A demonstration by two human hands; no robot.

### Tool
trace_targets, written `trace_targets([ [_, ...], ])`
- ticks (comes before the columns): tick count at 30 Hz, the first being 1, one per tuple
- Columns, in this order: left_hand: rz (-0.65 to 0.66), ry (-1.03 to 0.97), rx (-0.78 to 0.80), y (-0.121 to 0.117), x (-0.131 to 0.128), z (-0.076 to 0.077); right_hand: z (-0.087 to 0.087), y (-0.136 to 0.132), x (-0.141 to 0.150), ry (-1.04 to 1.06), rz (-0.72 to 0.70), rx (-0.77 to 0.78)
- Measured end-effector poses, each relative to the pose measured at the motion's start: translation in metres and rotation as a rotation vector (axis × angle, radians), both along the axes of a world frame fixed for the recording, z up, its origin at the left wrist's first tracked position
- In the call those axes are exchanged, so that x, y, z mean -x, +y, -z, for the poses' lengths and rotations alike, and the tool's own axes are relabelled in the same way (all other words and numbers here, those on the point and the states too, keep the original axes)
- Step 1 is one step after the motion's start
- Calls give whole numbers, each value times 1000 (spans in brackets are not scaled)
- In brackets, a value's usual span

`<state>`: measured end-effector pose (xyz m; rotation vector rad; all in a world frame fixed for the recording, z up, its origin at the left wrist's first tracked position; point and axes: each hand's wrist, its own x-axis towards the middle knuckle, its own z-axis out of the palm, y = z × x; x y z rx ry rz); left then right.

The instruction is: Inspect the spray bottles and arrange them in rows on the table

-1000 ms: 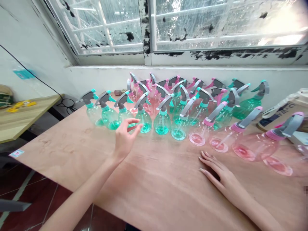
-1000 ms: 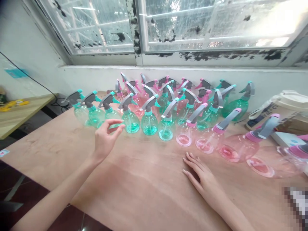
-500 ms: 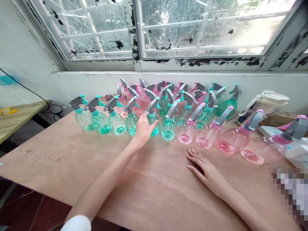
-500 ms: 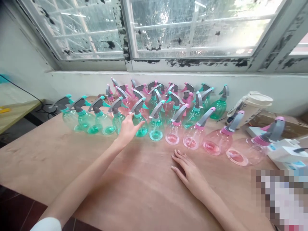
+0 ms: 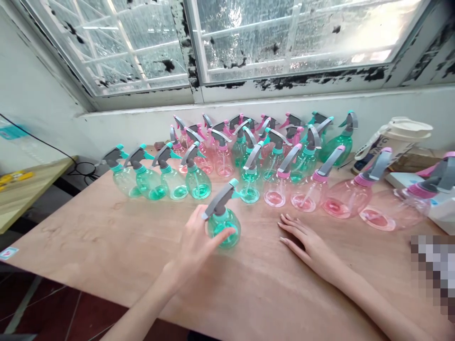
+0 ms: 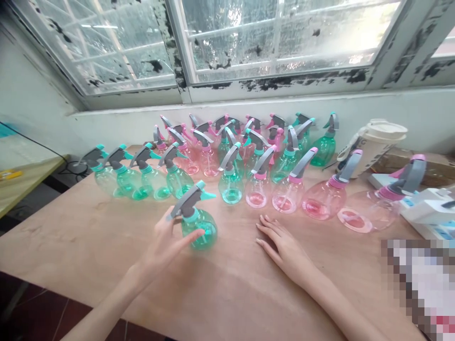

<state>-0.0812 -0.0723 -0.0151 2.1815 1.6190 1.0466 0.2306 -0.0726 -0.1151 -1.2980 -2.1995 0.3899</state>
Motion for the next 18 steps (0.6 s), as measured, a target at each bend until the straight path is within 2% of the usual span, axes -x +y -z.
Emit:
trace_targets([
  [3, 71, -32, -14, -12, -5, 8, -1, 0, 0, 7, -1, 2],
  [5, 87, -34, 8, -13, -9, 6, -2, 0, 0, 11, -4, 1],
  [9, 143, -115, 160, -3, -14, -12, -4, 0, 0, -9, -8, 9],
  [13, 304, -316, 283, 12, -16, -32, -5, 0, 1, -23, -8, 16],
  [18, 518, -434, 398, 28, -25, -40, -5, 0, 1, -13, -6, 5],
])
